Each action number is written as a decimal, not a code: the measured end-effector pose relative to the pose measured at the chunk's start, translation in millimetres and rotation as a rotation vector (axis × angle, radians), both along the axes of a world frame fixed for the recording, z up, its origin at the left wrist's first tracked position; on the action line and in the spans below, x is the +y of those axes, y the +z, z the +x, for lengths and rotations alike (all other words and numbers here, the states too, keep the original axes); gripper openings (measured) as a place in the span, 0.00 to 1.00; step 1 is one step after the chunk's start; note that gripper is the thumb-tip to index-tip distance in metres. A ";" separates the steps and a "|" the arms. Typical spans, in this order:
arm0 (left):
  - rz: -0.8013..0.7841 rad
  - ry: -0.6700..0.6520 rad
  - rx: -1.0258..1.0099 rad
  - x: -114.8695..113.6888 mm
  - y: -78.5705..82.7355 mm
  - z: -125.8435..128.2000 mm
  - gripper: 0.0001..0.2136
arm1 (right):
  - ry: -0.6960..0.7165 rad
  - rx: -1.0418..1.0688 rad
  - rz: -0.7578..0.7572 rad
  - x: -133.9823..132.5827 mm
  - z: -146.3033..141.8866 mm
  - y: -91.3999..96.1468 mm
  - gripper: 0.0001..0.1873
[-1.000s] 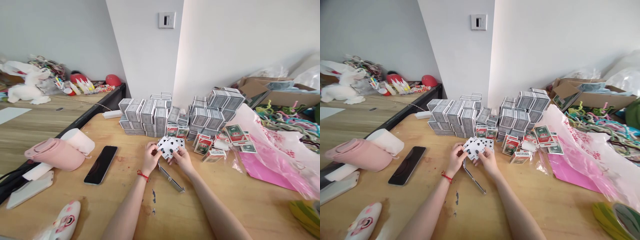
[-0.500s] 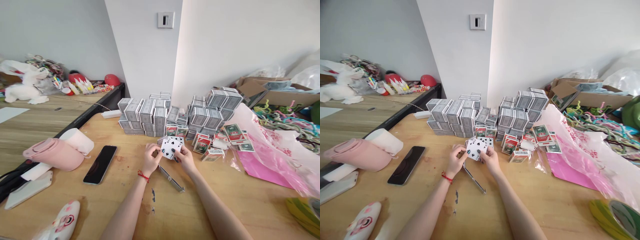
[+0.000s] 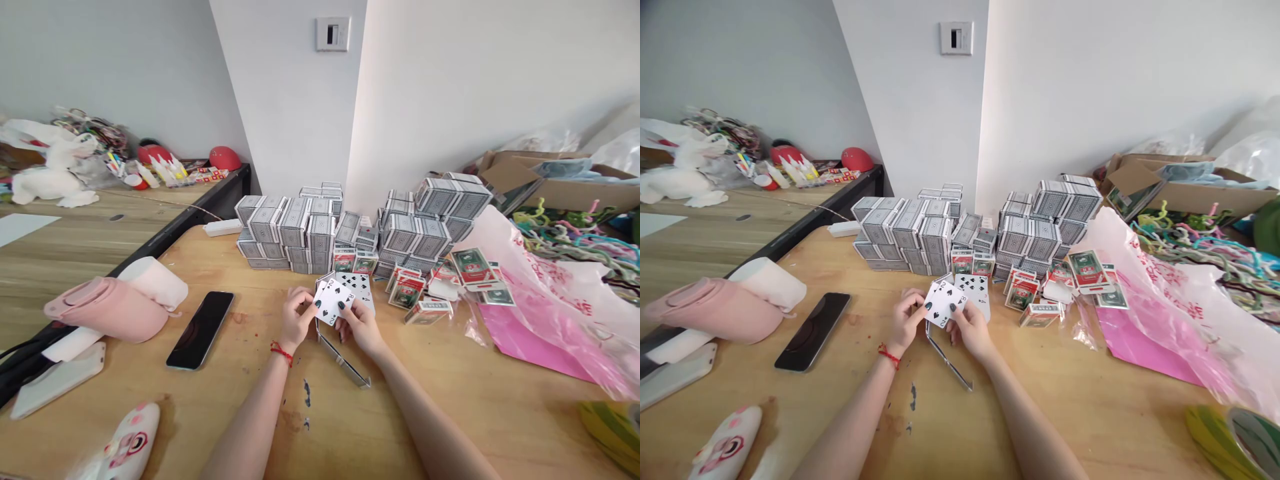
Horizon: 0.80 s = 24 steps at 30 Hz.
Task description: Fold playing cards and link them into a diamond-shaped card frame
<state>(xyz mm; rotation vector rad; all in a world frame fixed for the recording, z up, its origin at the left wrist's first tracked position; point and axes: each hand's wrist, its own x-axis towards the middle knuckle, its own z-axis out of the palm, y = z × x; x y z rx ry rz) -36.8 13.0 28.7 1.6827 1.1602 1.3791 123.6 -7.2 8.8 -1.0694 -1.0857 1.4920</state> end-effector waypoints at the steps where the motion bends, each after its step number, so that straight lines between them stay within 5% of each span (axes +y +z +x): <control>1: -0.002 0.002 -0.002 0.1 0.0 0.5 0.08 | -0.020 -0.016 0.023 2.7 1.1 -1.1 0.18; 13: 0.013 0.018 0.062 0.7 -4.3 5.3 0.08 | -0.047 0.075 0.061 14.8 5.7 2.6 0.18; 24: 0.028 -0.021 0.160 1.8 -9.3 6.6 0.07 | -0.118 -0.086 0.092 4.6 9.2 -2.3 0.18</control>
